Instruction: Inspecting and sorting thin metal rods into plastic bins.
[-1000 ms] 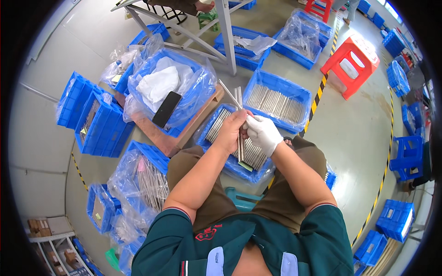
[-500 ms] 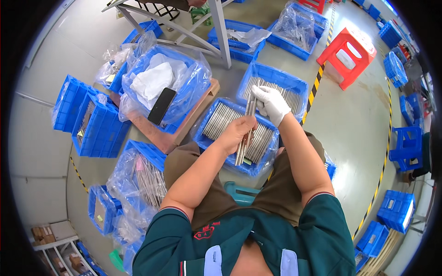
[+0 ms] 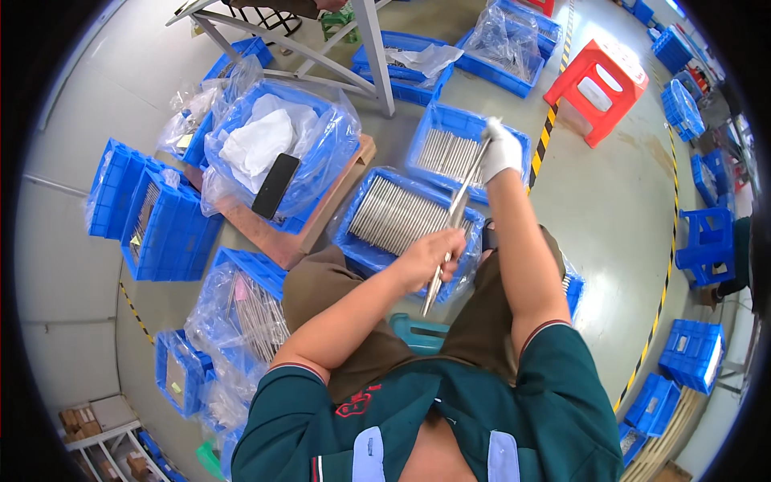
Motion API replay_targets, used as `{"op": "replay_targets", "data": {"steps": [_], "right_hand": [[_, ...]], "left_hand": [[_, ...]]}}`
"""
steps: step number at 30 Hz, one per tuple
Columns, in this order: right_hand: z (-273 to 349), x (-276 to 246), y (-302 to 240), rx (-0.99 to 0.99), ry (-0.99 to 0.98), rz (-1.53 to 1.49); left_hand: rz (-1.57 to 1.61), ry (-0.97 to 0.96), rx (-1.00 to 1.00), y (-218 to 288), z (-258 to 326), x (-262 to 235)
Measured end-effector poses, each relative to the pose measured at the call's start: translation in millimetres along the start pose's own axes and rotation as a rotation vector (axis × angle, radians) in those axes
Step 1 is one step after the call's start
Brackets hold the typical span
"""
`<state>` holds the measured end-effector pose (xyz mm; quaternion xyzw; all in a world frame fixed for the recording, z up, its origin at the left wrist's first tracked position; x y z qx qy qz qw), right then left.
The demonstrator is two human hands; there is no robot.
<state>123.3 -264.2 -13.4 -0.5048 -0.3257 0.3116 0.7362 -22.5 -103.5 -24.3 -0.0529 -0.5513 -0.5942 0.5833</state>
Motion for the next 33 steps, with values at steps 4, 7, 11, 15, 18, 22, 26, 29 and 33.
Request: {"op": "replay_targets", "data": {"steps": [4, 7, 11, 15, 18, 22, 26, 29, 33], "right_hand": [[-7.4, -3.7, -8.4, 0.106, -0.202, 0.064], [21.2, 11.2, 13.7, 0.232, -0.322, 0.188], [72.4, 46.4, 39.9, 0.179, -0.647, 0.434], [86.2, 63.3, 24.1, -0.531, -0.53, 1.309], [96.2, 58.9, 73.6, 0.165, -0.803, 0.67], [127.3, 53.7, 108.7, 0.76, -0.897, 0.165], [92.5, 29.8, 110.1, 0.784, -0.769, 0.207], [25.3, 21.9, 95.7, 0.638, -0.586, -0.033], [-99.3, -22.1, 84.6, 0.509, -0.402, -0.061]], "left_hand": [[0.139, -0.11, -0.055, 0.2, 5.1, 1.4], [0.133, -0.103, 0.102, 29.1, 6.5, -18.2], [0.122, -0.077, 0.181, 47.1, 4.1, -32.5], [0.164, -0.069, 0.155, 44.6, 1.8, -33.3], [0.217, -0.131, 0.147, 42.0, -0.6, -28.0], [0.244, -0.148, 0.063, 29.3, -10.4, -25.7], [0.288, -0.122, 0.01, 24.6, -22.7, -29.4], [0.286, 0.022, 0.088, 33.6, -27.3, -44.9], [0.048, 0.23, 0.278, 60.6, -22.1, -63.8]]}}
Point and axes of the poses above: each hand's wrist, its own z-axis away from the middle knuckle, its own x-axis out of the palm, y = z × x, the point moved 9 cm from there along -z, towards the middle knuckle, and after that the axes turned 12 degrees about z, right-handed, at the moved point
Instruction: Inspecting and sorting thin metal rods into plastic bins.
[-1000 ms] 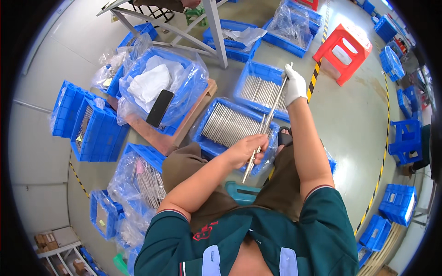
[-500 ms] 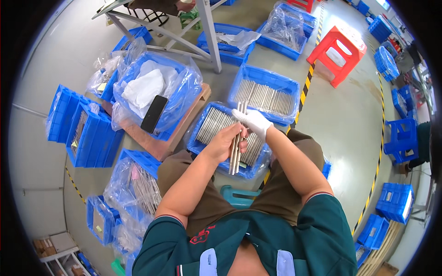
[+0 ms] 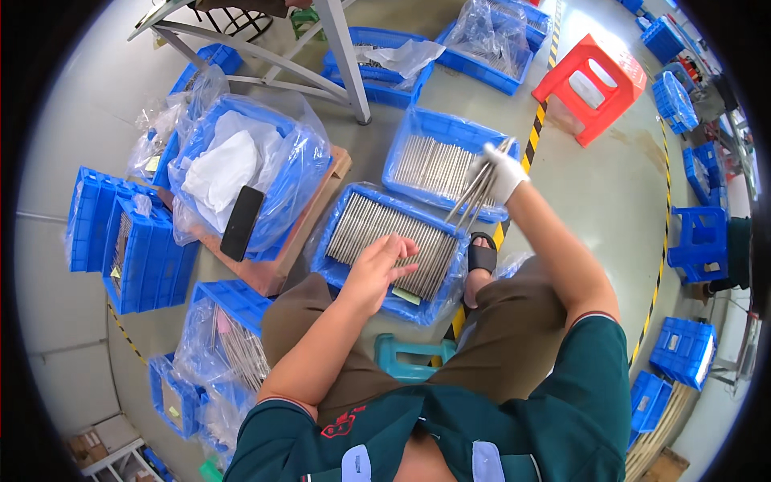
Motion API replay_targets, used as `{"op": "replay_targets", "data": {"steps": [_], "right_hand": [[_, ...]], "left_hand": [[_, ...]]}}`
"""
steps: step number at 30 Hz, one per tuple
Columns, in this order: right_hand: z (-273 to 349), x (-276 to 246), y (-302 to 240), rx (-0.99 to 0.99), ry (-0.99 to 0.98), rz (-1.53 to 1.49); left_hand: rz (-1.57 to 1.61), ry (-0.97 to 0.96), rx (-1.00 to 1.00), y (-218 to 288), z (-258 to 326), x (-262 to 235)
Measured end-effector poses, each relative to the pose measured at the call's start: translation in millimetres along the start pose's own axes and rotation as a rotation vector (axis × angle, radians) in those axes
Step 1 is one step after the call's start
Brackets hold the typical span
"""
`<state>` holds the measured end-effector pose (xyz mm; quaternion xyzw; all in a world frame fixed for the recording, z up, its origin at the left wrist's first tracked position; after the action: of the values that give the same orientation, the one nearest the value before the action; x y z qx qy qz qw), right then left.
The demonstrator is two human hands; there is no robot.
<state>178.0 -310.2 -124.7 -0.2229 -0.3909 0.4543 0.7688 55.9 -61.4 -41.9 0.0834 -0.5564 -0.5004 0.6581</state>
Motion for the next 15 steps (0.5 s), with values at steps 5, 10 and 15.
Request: {"op": "replay_targets", "data": {"steps": [5, 10, 15], "right_hand": [[-111.2, -117.7, -51.3, -0.273, 0.36, 0.026], [-200.3, -168.5, -11.9, -0.21, 0.436, 0.123], [-257.1, -190.1, 48.0, -0.097, 0.461, 0.335]], "left_hand": [[0.009, 0.047, -0.142, -1.8, -7.7, -6.6], [0.022, 0.09, -0.23, -3.9, -24.9, -18.1], [0.046, 0.192, -0.274, -8.8, -35.7, -34.8]]}}
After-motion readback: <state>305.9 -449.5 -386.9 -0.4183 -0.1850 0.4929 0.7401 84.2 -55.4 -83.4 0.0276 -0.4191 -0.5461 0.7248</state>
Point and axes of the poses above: each hand's wrist, its own z-axis away from the middle knuckle, its own x-axis out of the palm, y = z × x, the point moved 9 cm from there along -z, towards the middle knuckle, and after that the axes turned 12 degrees about z, right-handed, at the moved point
